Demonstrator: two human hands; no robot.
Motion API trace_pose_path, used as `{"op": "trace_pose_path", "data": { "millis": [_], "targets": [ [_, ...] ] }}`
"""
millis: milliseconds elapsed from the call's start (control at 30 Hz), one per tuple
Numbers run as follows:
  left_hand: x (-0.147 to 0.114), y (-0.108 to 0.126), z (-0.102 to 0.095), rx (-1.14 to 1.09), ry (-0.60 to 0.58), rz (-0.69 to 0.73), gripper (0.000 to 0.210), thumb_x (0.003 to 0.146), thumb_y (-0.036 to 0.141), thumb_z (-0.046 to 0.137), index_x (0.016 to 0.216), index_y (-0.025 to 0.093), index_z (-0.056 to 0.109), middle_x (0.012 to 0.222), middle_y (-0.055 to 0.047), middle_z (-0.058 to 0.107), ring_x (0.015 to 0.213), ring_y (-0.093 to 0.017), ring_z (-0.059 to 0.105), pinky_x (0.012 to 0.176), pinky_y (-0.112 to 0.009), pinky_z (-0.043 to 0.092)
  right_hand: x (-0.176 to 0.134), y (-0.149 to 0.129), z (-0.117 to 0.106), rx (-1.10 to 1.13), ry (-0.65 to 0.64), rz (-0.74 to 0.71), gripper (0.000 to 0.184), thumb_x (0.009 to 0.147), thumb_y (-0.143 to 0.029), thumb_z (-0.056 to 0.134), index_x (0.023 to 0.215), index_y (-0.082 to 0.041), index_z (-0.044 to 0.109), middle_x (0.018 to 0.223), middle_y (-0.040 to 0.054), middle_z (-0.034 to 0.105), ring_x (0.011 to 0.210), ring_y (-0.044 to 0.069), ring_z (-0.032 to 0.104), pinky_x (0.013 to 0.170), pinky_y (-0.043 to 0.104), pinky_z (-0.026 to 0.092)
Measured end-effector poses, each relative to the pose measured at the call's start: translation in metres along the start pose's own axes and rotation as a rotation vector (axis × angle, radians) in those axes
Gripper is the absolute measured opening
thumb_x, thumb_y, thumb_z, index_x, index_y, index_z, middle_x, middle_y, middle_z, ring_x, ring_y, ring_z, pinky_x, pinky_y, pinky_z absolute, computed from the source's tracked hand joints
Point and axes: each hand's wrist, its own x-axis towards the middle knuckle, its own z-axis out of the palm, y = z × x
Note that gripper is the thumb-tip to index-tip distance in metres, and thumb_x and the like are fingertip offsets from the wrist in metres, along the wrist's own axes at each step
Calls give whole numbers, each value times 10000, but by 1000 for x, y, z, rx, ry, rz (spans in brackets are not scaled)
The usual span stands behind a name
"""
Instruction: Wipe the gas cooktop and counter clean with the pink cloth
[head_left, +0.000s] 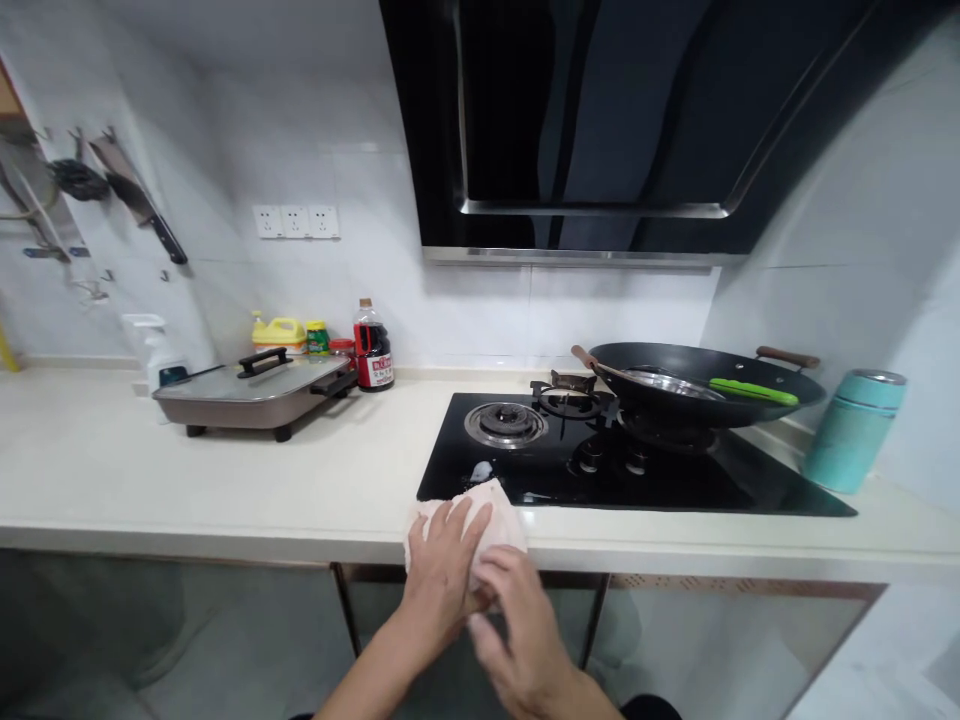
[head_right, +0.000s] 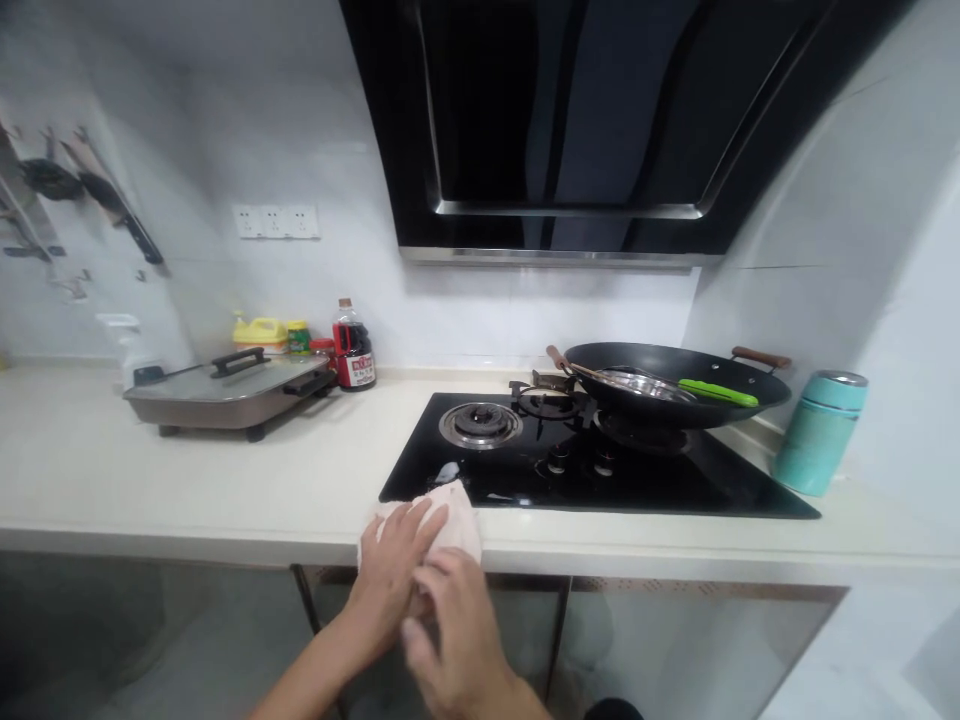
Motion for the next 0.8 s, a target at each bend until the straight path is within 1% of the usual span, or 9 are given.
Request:
{"op": "trace_pose_path", "data": {
  "millis": [100,167,233,333,467,533,600,700,800],
  "targets": [
    [-12,-30,-4,-149,-6,24,747,935,371,573,1629,308,302,1543,-113,553,1399,-310,533,1160,-543,447,23,4,42,-97,-147,-100,803,907,-548,653,1556,-210,323,1538,192,461,1446,366,404,1134,578,424],
    [-26,-52,-13,-242,31,5,806,912,388,603,1641,305,269,1569,-115,525,1392,-299,551,1132,-486,504,37,10,55,-222,-258,-91,923,860,-627,703,1583,-221,298,1586,208,416,1480,407,354,1139,634,381],
    [-40,-74,-26,-307,65,-58,737,897,378,602,1595,345,367,1543,-87,556,1368,-299,577,1115,-478,528,50,12,58,-328,-387,-76,952,802,-641,771,1562,-249,353,1591,209,416,1475,437,348,1123,660,363],
    [-49,-102,-47,-326,170,-230,490,927,405,519,1413,365,568,1424,-60,643,1309,-298,612,1124,-510,508,70,8,57,-438,-536,-70,972,688,-554,901,1495,-258,446,1551,228,438,1395,457,412,1080,661,366],
    [-28,-143,-63,-131,345,-407,400,920,479,455,1176,257,667,1274,-127,667,1272,-340,584,1152,-558,426,86,10,46,-494,-548,-54,874,704,-480,904,1451,-270,502,1340,189,572,1125,367,550,947,550,445],
    [-11,-166,-67,2,345,-479,412,929,480,425,1123,220,680,1278,-163,639,1283,-368,552,1128,-583,412,83,22,27,-494,-504,-28,862,723,-532,880,1459,-276,511,1265,163,606,1058,335,556,914,503,451],
    [2,-187,-70,99,329,-557,417,947,465,423,1124,199,691,1333,-185,597,1310,-392,512,1095,-597,414,71,39,-2,-483,-453,16,867,727,-594,860,1461,-280,522,1258,143,620,1067,324,553,930,486,444],
    [11,-204,-75,142,303,-678,424,965,458,448,1157,181,705,1398,-193,549,1343,-417,459,1068,-604,408,42,71,-64,-502,-409,51,816,728,-576,864,1423,-270,567,1349,140,607,1174,340,536,1009,501,415],
    [13,-205,-77,127,258,-773,485,995,493,412,1182,164,715,1405,-193,548,1344,-410,442,1065,-581,390,9,108,-138,-586,-435,51,752,742,-480,858,1413,-281,581,1439,145,577,1290,359,501,1082,531,373]
  ]
}}
